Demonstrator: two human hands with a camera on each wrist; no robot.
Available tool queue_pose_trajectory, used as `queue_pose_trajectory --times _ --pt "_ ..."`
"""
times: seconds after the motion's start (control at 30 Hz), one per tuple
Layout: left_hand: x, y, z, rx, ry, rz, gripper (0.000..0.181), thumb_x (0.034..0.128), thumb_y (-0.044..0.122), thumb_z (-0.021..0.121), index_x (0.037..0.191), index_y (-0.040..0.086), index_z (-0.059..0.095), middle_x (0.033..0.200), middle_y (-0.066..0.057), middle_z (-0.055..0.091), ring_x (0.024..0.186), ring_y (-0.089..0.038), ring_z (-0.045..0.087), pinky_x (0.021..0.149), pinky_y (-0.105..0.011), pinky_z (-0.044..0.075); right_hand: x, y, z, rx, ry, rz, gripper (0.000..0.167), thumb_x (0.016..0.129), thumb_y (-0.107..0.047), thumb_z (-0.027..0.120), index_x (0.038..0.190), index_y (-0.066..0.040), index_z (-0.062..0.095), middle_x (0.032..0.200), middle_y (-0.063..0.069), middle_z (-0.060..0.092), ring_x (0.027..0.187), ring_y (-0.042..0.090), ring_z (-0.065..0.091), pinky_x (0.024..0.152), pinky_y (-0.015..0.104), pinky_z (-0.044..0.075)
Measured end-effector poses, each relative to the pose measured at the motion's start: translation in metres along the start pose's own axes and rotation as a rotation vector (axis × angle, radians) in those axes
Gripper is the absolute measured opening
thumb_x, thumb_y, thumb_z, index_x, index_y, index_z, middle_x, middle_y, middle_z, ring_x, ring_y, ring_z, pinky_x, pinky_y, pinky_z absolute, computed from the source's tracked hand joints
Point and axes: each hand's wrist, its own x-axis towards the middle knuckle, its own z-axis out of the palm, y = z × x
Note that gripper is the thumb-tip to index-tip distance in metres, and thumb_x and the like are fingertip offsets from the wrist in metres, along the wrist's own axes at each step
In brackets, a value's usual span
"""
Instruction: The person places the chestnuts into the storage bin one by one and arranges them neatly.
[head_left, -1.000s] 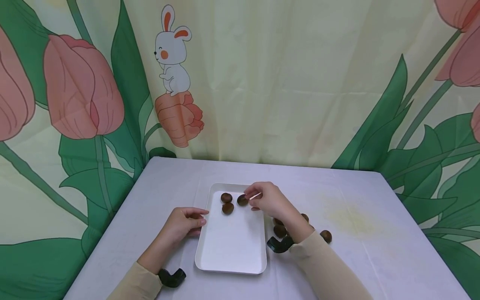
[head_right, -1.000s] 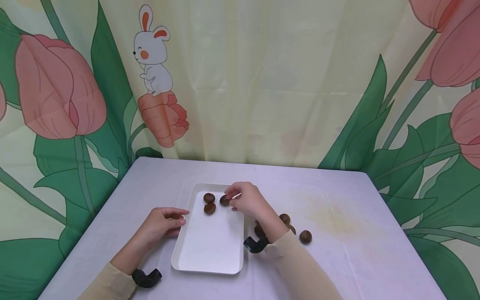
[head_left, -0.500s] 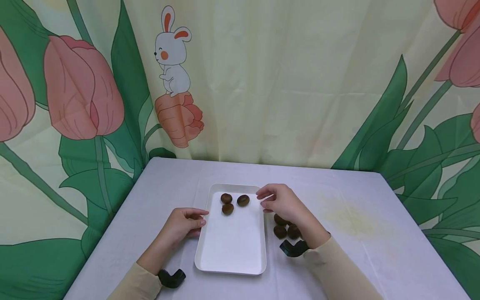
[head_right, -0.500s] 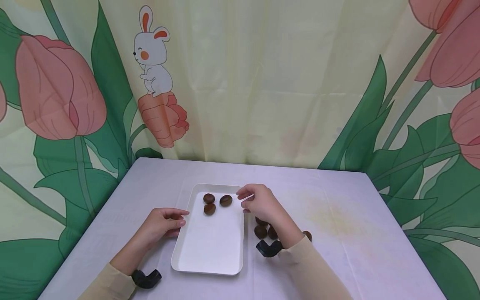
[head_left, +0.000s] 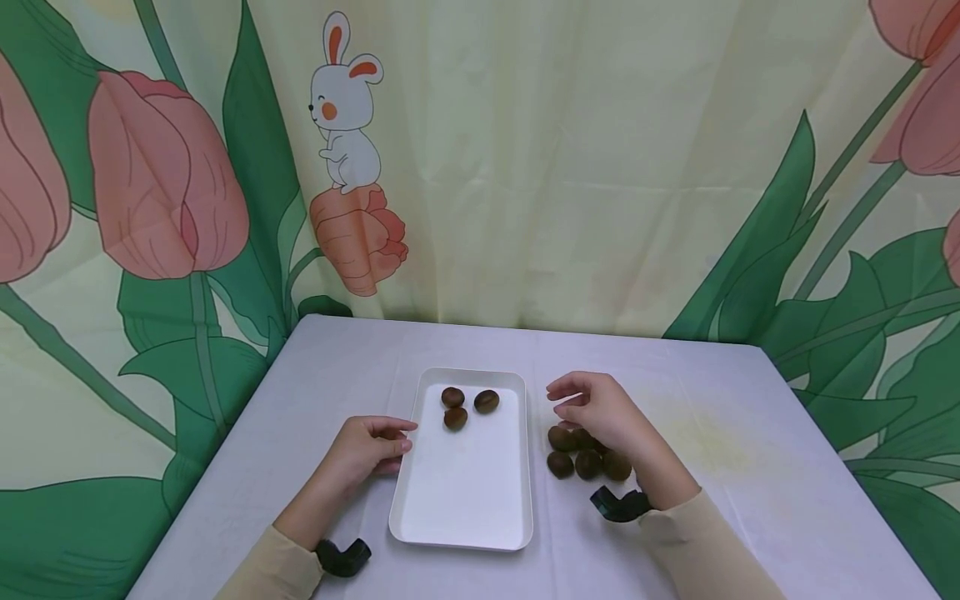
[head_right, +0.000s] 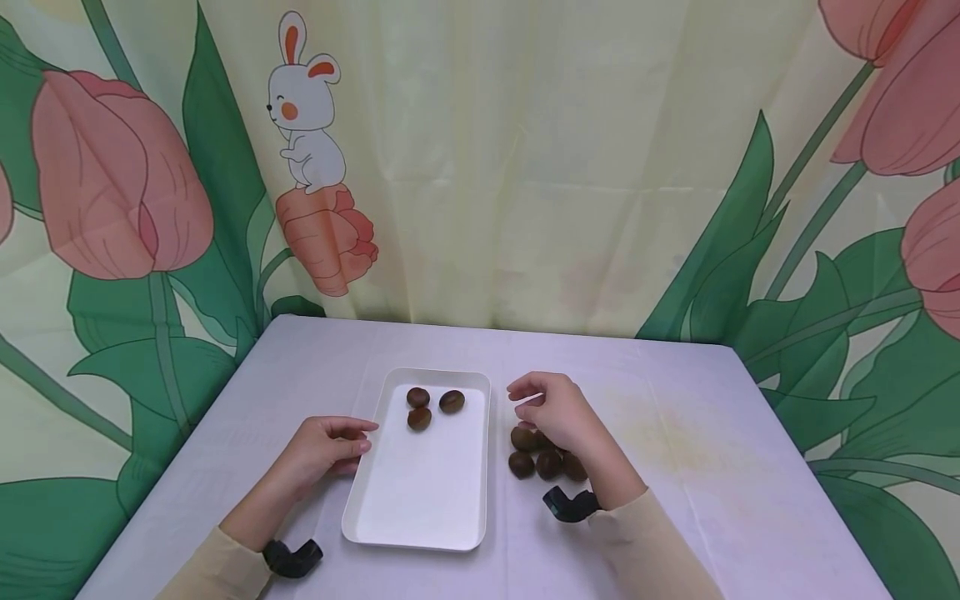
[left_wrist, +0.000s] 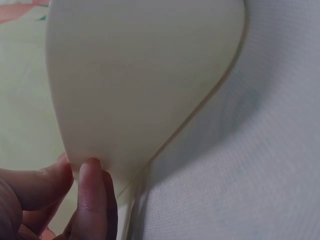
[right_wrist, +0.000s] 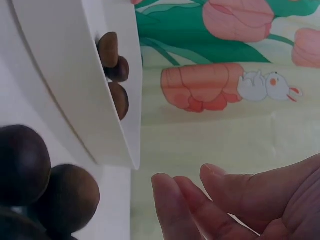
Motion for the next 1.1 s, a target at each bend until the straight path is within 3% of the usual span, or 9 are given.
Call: queue_pose_trajectory --times 0.17,0.57,0.83,1.1 --pt "-0.001 0.0 0.001 0.005 -0.002 0.007 0.031 0.0893 0.002 0.085 0.12 0.004 0.082 0.102 -0.012 0.073 0.074 -0.017 0.072 0.067 -0.032 0.067 -0.005 0.009 -0.009 0.005 0.0 -0.001 0.03 0.1 0.0 0.07 0.13 -0.001 0.071 0.134 0.026 0.07 0.104 0.035 0.077 0.087 0.04 0.068" --pt "-0.002 0.002 0.001 0.023 -0.01 0.017 0.03 0.0911 0.001 0.083 0.121 0.005 0.081 0.106 -0.012 0.074 0.077 -0.017 0.073 0.068 -0.032 0.067 -0.016 0.028 -0.023 -0.045 0.042 0.042 0.034 0.1 0.0 0.07 0.133 0.001 0.069 0.133 0.026 0.071 0.11 0.036 0.076 0.085 0.037 0.068" --pt "-0.003 0.002 0.001 0.027 -0.017 0.014 0.029 0.0917 0.0 0.082 0.12 0.005 0.082 0.104 -0.013 0.076 0.076 -0.017 0.073 0.069 -0.031 0.067 -0.025 0.037 -0.036 -0.065 0.049 0.069 0.036 0.1 0.0 0.071 0.136 0.003 0.067 0.134 0.027 0.07 0.1 0.028 0.078 0.087 0.039 0.068" --pt "-0.003 0.002 0.001 0.042 -0.013 0.017 0.028 0.0922 0.001 0.082 0.12 0.005 0.082 0.106 -0.014 0.076 0.076 -0.017 0.072 0.068 -0.031 0.066 -0.031 0.051 -0.052 -0.128 0.067 0.111 0.036 0.101 -0.004 0.071 0.137 0.0 0.067 0.136 0.026 0.07 0.103 0.027 0.077 0.093 0.046 0.066"
